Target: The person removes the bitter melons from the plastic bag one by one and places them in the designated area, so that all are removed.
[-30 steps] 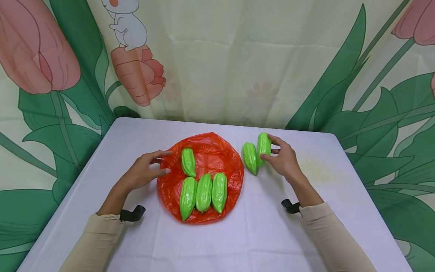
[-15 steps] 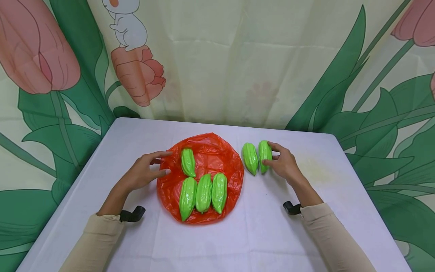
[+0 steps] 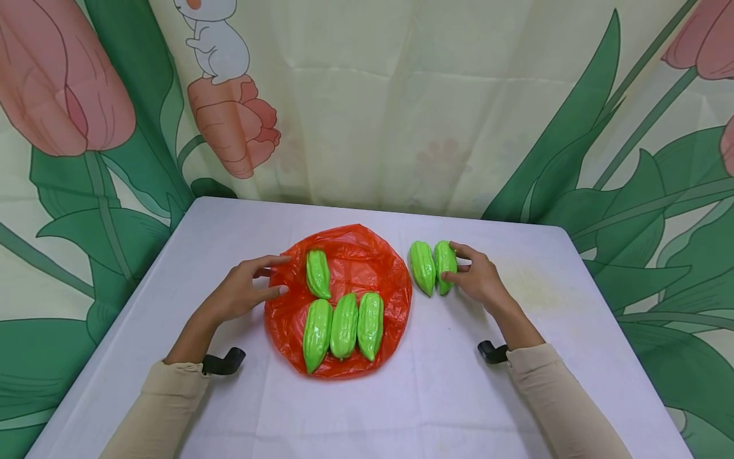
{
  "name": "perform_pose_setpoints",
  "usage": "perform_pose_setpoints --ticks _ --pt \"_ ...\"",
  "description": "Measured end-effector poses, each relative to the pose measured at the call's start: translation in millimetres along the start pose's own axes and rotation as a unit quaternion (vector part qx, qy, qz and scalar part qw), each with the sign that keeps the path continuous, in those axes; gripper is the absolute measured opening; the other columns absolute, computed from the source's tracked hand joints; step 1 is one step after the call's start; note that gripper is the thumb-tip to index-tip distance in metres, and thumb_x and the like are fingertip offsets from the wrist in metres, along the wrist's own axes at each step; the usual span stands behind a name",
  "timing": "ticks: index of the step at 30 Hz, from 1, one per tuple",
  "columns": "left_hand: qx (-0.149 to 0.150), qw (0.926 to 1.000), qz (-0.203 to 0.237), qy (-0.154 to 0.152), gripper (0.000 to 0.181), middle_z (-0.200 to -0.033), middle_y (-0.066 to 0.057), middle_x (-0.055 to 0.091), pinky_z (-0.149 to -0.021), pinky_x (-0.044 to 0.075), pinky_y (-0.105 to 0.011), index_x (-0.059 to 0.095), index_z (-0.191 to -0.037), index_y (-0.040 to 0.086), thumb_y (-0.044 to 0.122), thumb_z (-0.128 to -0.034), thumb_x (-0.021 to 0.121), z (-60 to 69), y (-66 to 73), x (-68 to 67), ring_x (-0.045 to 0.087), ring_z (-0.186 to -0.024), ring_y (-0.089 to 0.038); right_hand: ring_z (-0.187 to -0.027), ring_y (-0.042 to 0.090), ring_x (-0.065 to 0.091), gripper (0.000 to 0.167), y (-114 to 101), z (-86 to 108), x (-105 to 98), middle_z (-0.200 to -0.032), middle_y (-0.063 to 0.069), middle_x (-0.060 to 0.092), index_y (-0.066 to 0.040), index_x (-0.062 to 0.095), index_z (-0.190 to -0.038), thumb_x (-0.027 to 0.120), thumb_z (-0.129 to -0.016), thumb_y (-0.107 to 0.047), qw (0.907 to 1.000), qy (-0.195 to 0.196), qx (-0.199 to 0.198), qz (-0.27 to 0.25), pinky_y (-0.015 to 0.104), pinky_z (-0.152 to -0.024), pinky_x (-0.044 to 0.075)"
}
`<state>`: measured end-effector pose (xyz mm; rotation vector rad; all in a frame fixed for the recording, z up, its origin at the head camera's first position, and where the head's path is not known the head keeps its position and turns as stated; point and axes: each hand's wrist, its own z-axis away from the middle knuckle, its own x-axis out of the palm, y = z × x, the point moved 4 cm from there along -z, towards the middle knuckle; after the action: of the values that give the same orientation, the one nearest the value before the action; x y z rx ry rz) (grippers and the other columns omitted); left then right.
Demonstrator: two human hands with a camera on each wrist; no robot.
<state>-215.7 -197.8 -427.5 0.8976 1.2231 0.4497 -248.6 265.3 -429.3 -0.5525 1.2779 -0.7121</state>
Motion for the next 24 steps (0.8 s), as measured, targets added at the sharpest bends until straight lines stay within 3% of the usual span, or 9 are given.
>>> perform_pose_setpoints --ticks 6,14,24 --pt "-0.001 1.0000 -0.003 0.000 0.062 -0.158 -0.021 0.052 -0.100 0.061 -0.058 0.054 -0.155 0.014 0.023 -0.0981 0.078 -0.5 1.4 -0.9 0.051 -0.140 -0.049 -0.149 0.045 0.049 0.083 -4.2 3.8 -5.3 -0.170 0.022 0.036 -0.020 0.032 -0.169 0.076 -0.097 -0.020 0.9997 0.022 0.004 0.014 0.059 -0.113 0.052" --pt "0.004 1.0000 -0.007 0.001 0.062 -0.158 -0.021 0.053 -0.101 0.060 -0.058 0.054 -0.155 0.013 0.022 -0.0984 0.077 -0.1 3.3 -1.4 0.052 -0.140 -0.049 -0.147 0.046 0.050 0.082 -26.5 10.5 -6.7 -0.167 0.022 0.042 -0.021 0.034 -0.168 0.078 -0.098 -0.026 0.9969 0.069 -0.030 0.020 0.059 -0.112 0.053" --pt "0.002 0.9999 -0.010 0.000 0.062 -0.157 -0.021 0.053 -0.101 0.061 -0.058 0.054 -0.155 0.013 0.023 -0.0981 0.077 -0.8 2.2 0.0 0.053 -0.139 -0.049 -0.142 0.041 0.057 0.084 -72.1 16.1 24.7 -0.164 0.016 0.047 -0.028 0.041 -0.164 0.084 -0.092 -0.028 0.9951 0.050 -0.085 -0.007 0.053 -0.102 0.060"
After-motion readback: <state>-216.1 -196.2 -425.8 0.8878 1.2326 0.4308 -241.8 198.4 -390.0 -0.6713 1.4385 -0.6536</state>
